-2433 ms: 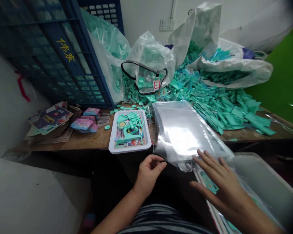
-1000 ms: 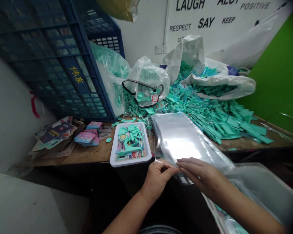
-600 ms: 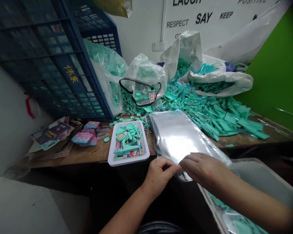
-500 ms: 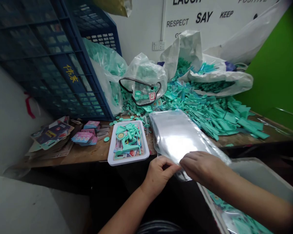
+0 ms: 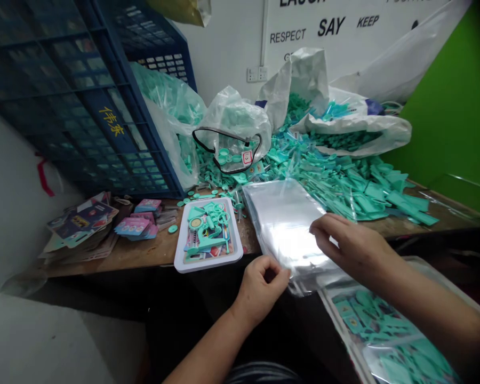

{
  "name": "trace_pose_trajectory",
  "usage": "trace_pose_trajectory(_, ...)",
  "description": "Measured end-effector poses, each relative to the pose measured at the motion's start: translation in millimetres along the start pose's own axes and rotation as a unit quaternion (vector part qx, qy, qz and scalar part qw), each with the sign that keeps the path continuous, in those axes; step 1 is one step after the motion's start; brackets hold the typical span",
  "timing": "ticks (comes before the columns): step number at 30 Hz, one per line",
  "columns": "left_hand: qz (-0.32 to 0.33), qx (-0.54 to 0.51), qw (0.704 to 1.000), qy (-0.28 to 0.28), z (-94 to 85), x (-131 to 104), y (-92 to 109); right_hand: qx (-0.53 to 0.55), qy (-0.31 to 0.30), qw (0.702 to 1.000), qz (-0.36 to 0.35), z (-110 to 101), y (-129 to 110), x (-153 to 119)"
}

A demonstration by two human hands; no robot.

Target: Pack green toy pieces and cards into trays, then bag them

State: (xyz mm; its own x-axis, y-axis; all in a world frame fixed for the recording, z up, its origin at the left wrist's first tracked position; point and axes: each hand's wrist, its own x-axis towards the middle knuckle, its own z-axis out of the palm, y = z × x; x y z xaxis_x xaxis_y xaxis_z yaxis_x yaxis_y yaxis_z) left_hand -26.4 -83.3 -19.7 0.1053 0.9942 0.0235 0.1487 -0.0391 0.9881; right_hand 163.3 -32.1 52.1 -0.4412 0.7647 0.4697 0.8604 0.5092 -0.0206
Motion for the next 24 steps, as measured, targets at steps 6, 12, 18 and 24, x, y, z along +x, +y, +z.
trace_pose_trajectory(6,0.120,0.089,0.971,0.188,-1.8,11,-5,-0.048,-0.028,0.994,-0.095,16,-11,-6)
trace_pose_trajectory(12,0.265,0.407,0.870,0.090,-15.0,30,20,-0.068,-0.015,0.985,-0.160,25,-21,-7)
trace_pose_trajectory(18,0.179,0.452,0.873,0.036,-3.6,39,21,-0.003,0.033,0.982,-0.186,6,-35,-14)
trace_pose_trajectory(24,0.159,0.312,0.933,0.081,2.9,41,14,0.118,0.005,0.978,-0.170,-13,-59,-40)
